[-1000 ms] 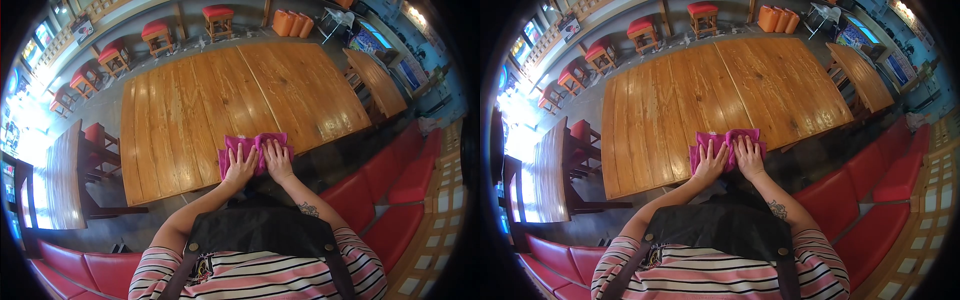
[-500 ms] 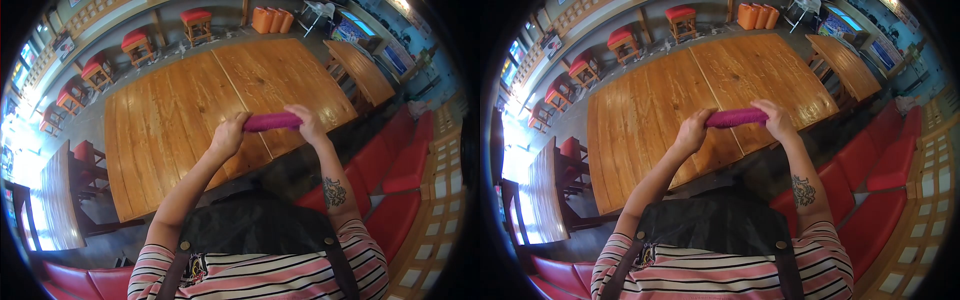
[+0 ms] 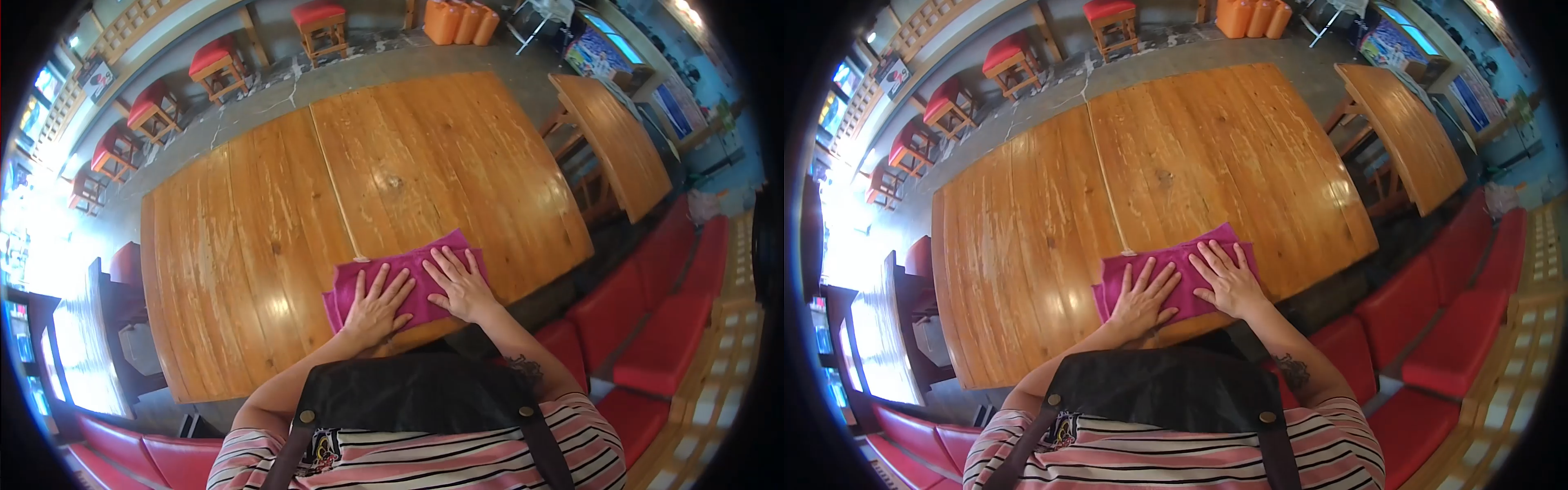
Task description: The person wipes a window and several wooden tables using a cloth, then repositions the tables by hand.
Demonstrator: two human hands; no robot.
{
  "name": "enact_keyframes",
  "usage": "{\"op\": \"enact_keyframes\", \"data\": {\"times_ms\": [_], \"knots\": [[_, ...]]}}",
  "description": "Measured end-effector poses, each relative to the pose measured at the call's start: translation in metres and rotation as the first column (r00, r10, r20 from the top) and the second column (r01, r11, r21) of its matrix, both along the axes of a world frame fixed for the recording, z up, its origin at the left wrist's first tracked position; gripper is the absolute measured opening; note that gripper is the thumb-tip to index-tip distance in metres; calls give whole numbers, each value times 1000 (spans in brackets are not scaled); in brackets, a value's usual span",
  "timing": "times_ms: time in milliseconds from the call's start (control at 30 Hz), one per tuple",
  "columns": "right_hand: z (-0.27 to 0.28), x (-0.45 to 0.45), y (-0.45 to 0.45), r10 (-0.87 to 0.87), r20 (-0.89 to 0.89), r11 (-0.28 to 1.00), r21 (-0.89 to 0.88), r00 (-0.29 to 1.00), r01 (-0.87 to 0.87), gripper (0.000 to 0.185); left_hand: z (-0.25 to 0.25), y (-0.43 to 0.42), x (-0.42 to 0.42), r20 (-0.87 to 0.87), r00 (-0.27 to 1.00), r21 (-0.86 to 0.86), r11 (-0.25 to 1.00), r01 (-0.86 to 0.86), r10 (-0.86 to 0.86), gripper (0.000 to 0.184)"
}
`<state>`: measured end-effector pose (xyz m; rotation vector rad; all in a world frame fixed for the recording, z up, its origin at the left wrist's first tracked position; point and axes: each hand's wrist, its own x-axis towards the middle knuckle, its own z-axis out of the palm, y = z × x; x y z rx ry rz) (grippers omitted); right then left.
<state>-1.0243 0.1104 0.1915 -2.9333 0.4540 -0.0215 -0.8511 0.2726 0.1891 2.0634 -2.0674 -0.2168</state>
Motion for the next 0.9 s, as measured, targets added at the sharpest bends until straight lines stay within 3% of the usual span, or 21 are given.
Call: {"op": "enact_keyframes", "data": {"times_ms": [233, 333, 400, 533, 567, 633, 767, 900], "knots": [[-6, 119, -159, 162, -3, 986, -48, 987, -162, 70, 12, -131, 100, 88, 985, 74, 985, -158, 152, 72], [-3, 195, -225, 140, -110, 987, -70, 984, -148, 72, 3, -195, 163, 220, 951, 55, 971, -233, 216, 68], [-1, 241, -261, 102, -108, 993, -54, 989, -108, 72, 18, -238, 199, 352, 896, 134, 933, -333, 270, 60], [-12, 310, -310, 17, -19, 997, -81, 1000, -18, 70, 6, -298, 256, 356, 825, 119, 854, -506, 439, 54], [-11, 320, -317, 19, -24, 997, -73, 1000, -20, 70, -1, -305, 265, 298, 810, 45, 840, -541, 506, 53], [-11, 330, -326, 16, 16, 999, -42, 1000, -15, 68, -12, -308, 273, 220, 788, -59, 814, -578, 575, 53], [-13, 319, -322, 15, 13, 999, -42, 1000, -14, 67, -13, -302, 254, 201, 766, -14, 784, -621, 610, 57], [-15, 249, -301, 36, -7, 998, -54, 999, -36, 68, -18, -275, 183, 225, 787, -54, 814, -578, 574, 60]]}}
